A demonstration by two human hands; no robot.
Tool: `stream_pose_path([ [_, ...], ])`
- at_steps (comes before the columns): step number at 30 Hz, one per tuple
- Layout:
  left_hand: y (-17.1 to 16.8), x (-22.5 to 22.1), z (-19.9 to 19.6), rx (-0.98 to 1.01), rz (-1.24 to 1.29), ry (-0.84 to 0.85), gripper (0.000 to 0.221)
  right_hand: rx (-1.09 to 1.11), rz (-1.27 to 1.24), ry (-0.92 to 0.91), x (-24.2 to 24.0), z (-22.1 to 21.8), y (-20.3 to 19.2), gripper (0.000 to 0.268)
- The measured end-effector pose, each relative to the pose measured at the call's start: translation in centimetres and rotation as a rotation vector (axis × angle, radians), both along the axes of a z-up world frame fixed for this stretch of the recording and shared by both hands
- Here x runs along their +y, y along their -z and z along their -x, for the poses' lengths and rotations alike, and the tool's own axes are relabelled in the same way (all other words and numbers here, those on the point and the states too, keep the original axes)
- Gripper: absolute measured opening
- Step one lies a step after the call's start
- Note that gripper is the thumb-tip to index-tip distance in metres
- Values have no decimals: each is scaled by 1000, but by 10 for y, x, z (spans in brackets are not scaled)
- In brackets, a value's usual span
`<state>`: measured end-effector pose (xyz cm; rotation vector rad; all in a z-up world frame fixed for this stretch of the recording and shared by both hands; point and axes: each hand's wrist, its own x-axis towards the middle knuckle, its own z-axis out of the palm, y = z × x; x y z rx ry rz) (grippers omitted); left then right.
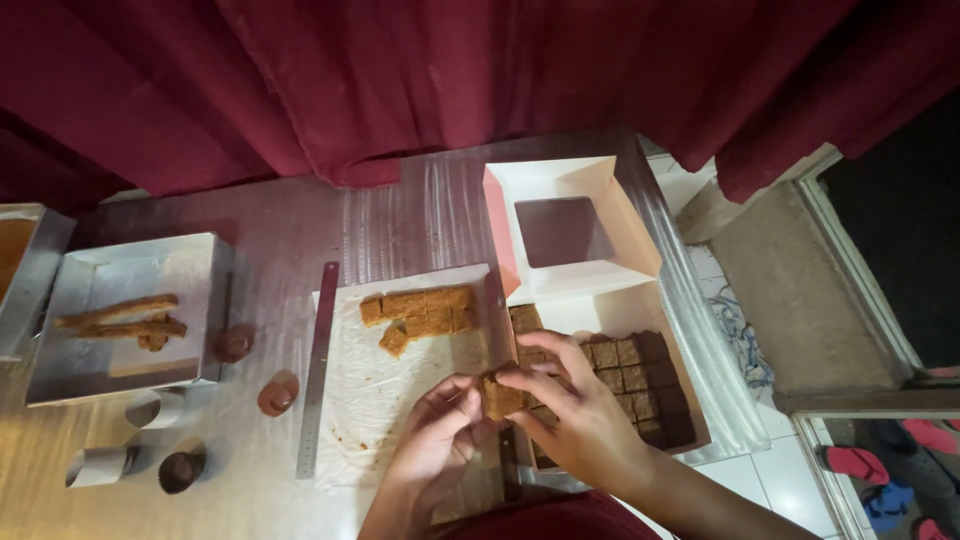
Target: Placing brownies into a white pastry box.
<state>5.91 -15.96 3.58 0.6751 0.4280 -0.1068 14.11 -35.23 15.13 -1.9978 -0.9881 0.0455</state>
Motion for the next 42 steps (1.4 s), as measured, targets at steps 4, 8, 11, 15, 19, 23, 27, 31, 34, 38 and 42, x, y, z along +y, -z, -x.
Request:
stream_pose_path([
  [4,-23,0,-10,-69,59,92,11,12,-22,-10,-9,0,0,44],
  [8,12,1,-16,-245,74,200,21,61,0,-23,-18,-2,2,45],
  [11,-7,-9,-26,-347,164,227,29,32,-23,-41,-23,-7,-11,65],
  [15,-27,-31,-36,-358,337,248,46,166,-31,-38,-28,-11,-7,113],
  [19,-15,-45,-39,-356,323,259,47,284,-46,36,-30,-13,5,112],
  [23,13,-49,-45,-182,224,222,43,288,-98,85,-34,-18,9,103],
  [27,4,-54,-54,-123,199,223,40,214,-109,121,-40,-28,24,100],
  [31,-25,-56,-88,-61,149,253,39,144,-135,84,-45,-51,20,100],
  [34,-13,-57,-111,30,80,250,31,208,-135,89,-46,-70,16,99],
  [38,-6,-57,-135,126,-30,247,25,350,-33,209,-46,-91,37,97],
  [42,-18,-52,-151,227,-123,217,31,184,0,201,-51,-109,82,89],
])
